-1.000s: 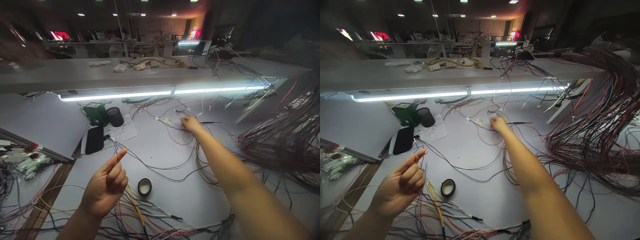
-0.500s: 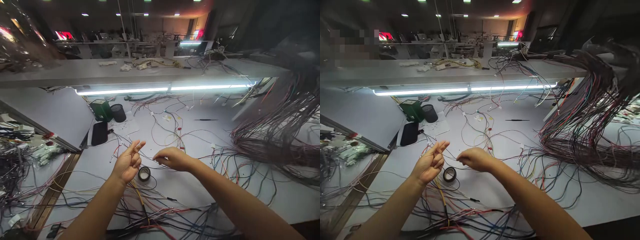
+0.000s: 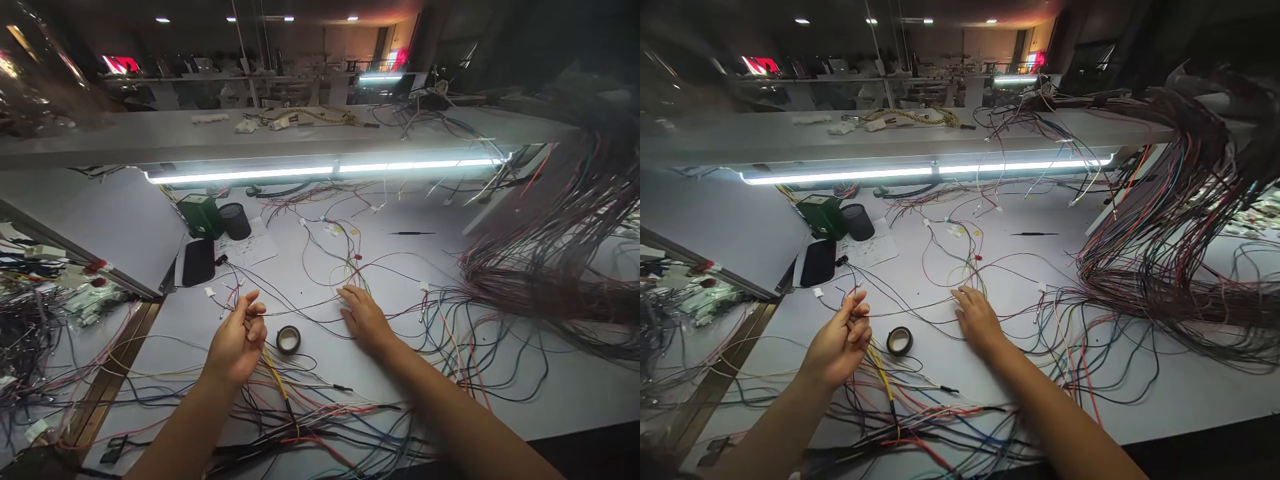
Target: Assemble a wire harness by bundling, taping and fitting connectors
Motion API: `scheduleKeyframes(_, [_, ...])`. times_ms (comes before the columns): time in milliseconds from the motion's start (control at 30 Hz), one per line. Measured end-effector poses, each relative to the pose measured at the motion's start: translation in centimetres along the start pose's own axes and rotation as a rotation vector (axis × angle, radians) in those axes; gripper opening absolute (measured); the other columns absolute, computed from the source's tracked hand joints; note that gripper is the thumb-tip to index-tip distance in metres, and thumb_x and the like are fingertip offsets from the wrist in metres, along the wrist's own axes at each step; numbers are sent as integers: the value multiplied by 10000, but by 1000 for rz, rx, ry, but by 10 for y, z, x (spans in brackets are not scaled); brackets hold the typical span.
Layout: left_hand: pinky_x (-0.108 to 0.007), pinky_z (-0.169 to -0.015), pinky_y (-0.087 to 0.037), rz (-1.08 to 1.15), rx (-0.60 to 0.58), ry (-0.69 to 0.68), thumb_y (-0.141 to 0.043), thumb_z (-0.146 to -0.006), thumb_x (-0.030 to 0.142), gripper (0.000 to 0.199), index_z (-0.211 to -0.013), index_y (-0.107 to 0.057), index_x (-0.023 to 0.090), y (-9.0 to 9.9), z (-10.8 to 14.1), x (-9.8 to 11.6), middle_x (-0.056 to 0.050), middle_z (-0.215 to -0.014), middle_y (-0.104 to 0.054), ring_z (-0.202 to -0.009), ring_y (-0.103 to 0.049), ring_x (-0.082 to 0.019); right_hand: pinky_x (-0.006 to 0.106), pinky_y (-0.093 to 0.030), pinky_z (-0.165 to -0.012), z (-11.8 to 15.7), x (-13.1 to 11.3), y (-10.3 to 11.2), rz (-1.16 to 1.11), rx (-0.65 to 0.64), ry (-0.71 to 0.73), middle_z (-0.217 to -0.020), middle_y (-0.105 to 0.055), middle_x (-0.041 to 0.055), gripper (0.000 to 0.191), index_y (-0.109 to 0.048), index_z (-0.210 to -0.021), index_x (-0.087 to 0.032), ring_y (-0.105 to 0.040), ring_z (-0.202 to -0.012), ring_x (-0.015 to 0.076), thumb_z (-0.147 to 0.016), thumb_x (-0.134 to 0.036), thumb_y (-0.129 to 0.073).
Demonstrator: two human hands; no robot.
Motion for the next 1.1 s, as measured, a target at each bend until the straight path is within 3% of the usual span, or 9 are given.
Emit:
scheduleKeyframes(200, [-147,-308,-251,154,66,80,-426,-979,227,183,-979,-585,136,8,-2,-8,30,-699,-593,-333,-318,-3,440,-468,-937,-6,36,9,10,30,-159,-1190,-584,83,359,-559,-1222,-241,-529,-1115,266,-871,-217,-485])
scheduleKeyframes(467, [-149,-350,-285,92,-1,72,-545,-926,268,148,-1024,-588,165,-4,5,-5,14,-785,-610,-378,-327,-2,350,-480,-707,-22,33,14,45,-17,-119,-1012,-664,49,185,-687,-900,-264,-578,-932,241,-897,-273,-502])
scheduleKeyframes(567, [-150,-421,-347,43,-46,-6,-651,-835,165,274,-1093,-559,190,-8,5,4,-24,-904,-622,-494,-443,-26,351,-478,-725,-23,33,31,18,31,-98,-1036,-672,46,210,-684,-916,-264,-587,-967,237,-922,-295,-477])
scheduleKeyframes(667, [-164,-471,-375,-16,-65,-56,-682,-753,72,451,-1148,-510,207,-10,2,10,-40,-955,-616,-582,-503,-57,365,-482,-809,-23,32,62,-129,144,-80,-989,-683,49,190,-669,-943,-253,-613,-940,226,-919,-344,-504])
scheduleKeyframes(767, [-165,-468,-361,-88,-86,-73,-681,-775,132,381,-1110,-507,184,-11,-6,15,-38,-880,-615,-584,-504,-70,322,-491,-723,-20,33,91,-267,217,-112,-868,-682,26,148,-668,-897,-264,-632,-796,196,-881,-374,-571])
scheduleKeyframes(867, [-151,-431,-307,-83,-130,-43,-682,-804,223,266,-1019,-536,169,-12,-14,18,5,-729,-568,-524,-463,-62,318,-476,-676,-14,31,108,-272,198,-164,-823,-681,35,141,-686,-836,-270,-624,-756,198,-841,-393,-617])
scheduleKeyframes(967, [-157,-387,-240,-11,-72,46,-613,-862,301,188,-982,-548,172,0,-19,13,46,-620,-507,-428,-387,-53,349,-468,-711,-4,38,111,-331,164,-289,-812,-683,49,159,-705,-808,-264,-621,-760,215,-790,-418,-673])
scheduleKeyframes(1033, [-175,-354,-167,-81,-91,213,-518,-909,390,244,-978,-567,162,5,-17,-1,73,-497,-435,-344,-268,-55,353,-456,-687,6,54,114,-430,257,-475,-731,-652,34,181,-703,-791,-251,-598,-699,201,-761,-430,-703])
scheduleKeyframes(1100, [-186,-348,-91,-307,-197,381,-500,-908,443,328,-967,-601,137,5,-8,-16,79,-404,-390,-308,-173,-52,334,-438,-651,16,68,112,-608,386,-625,-640,-589,4,195,-683,-762,-231,-547,-631,168,-747,-421,-721])
Point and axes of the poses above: each hand's wrist, its own z-axis away from the middle knuckle, its own y-axis out of the back of the hand, x = y × z, the point moved 9 cm from there along -z, towards the middle knuckle
